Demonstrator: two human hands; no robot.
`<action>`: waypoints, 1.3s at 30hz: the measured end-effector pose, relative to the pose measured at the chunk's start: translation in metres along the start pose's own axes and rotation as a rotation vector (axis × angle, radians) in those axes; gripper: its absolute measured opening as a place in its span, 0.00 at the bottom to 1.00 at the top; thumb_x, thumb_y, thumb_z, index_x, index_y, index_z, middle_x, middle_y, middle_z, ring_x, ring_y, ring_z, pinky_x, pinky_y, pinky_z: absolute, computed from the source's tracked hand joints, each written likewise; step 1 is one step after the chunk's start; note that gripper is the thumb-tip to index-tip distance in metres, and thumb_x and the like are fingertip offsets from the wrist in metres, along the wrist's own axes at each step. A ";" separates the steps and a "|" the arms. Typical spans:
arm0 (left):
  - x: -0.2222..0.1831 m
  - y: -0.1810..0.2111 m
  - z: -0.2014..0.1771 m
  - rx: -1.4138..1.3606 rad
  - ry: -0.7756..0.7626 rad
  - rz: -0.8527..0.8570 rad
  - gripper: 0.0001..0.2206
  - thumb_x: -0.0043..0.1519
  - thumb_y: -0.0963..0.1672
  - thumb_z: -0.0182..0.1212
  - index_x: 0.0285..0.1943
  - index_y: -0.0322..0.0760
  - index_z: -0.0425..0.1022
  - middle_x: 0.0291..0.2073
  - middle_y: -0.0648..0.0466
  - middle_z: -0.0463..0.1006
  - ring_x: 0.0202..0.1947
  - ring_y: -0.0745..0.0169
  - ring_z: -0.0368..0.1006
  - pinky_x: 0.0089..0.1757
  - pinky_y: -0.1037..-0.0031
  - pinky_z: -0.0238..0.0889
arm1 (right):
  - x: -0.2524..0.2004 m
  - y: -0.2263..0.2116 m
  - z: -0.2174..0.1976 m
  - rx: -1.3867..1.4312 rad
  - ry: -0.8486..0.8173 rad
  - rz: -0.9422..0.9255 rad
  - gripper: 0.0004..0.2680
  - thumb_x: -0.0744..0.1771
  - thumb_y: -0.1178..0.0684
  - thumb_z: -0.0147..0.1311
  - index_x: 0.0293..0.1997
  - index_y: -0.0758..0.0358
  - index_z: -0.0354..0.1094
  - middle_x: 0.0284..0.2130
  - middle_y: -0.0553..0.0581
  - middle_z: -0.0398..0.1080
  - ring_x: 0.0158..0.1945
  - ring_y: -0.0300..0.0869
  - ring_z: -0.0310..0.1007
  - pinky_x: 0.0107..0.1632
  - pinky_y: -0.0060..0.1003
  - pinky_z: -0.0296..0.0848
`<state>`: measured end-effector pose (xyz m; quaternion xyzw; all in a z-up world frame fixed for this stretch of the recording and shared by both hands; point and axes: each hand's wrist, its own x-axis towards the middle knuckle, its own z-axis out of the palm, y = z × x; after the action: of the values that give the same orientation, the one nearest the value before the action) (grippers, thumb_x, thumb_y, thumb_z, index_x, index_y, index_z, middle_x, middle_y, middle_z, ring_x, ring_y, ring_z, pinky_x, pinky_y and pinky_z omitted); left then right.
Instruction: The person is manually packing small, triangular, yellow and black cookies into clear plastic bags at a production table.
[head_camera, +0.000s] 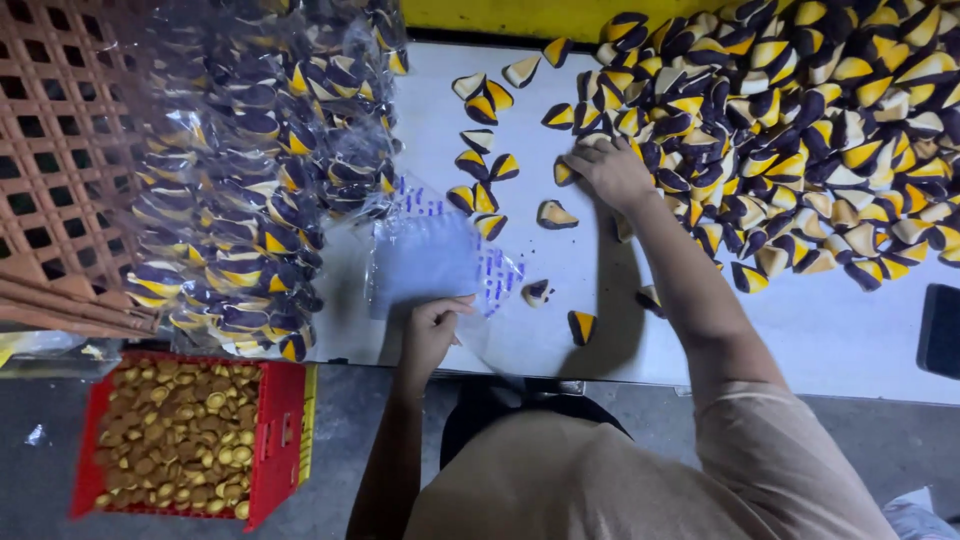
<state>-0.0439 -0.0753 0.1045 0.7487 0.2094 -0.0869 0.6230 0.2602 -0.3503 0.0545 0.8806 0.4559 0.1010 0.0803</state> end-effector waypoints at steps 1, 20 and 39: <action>0.006 -0.004 -0.004 -0.028 -0.003 0.004 0.15 0.59 0.35 0.46 0.41 0.30 0.84 0.47 0.41 0.83 0.20 0.63 0.74 0.28 0.72 0.74 | -0.006 -0.004 0.015 0.034 0.022 0.035 0.14 0.70 0.53 0.48 0.64 0.44 0.68 0.52 0.51 0.77 0.59 0.45 0.73 0.56 0.41 0.68; 0.163 0.067 0.042 0.257 -0.708 0.115 0.21 0.56 0.41 0.53 0.58 0.30 0.79 0.47 0.32 0.80 0.47 0.42 0.78 0.48 0.56 0.70 | -0.045 -0.133 -0.101 0.945 0.094 0.320 0.12 0.62 0.56 0.64 0.49 0.58 0.77 0.41 0.63 0.78 0.46 0.60 0.78 0.51 0.54 0.76; 0.041 0.019 0.102 -0.562 -0.764 -0.271 0.26 0.63 0.61 0.53 0.54 0.41 0.75 0.47 0.56 0.78 0.48 0.62 0.73 0.47 0.68 0.68 | -0.150 -0.141 -0.177 1.179 0.236 0.167 0.07 0.62 0.59 0.65 0.41 0.64 0.76 0.30 0.59 0.76 0.36 0.54 0.80 0.42 0.48 0.79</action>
<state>0.0140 -0.1686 0.0843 0.4323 0.0766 -0.3756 0.8162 0.0203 -0.3841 0.1772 0.7924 0.3704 -0.0657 -0.4802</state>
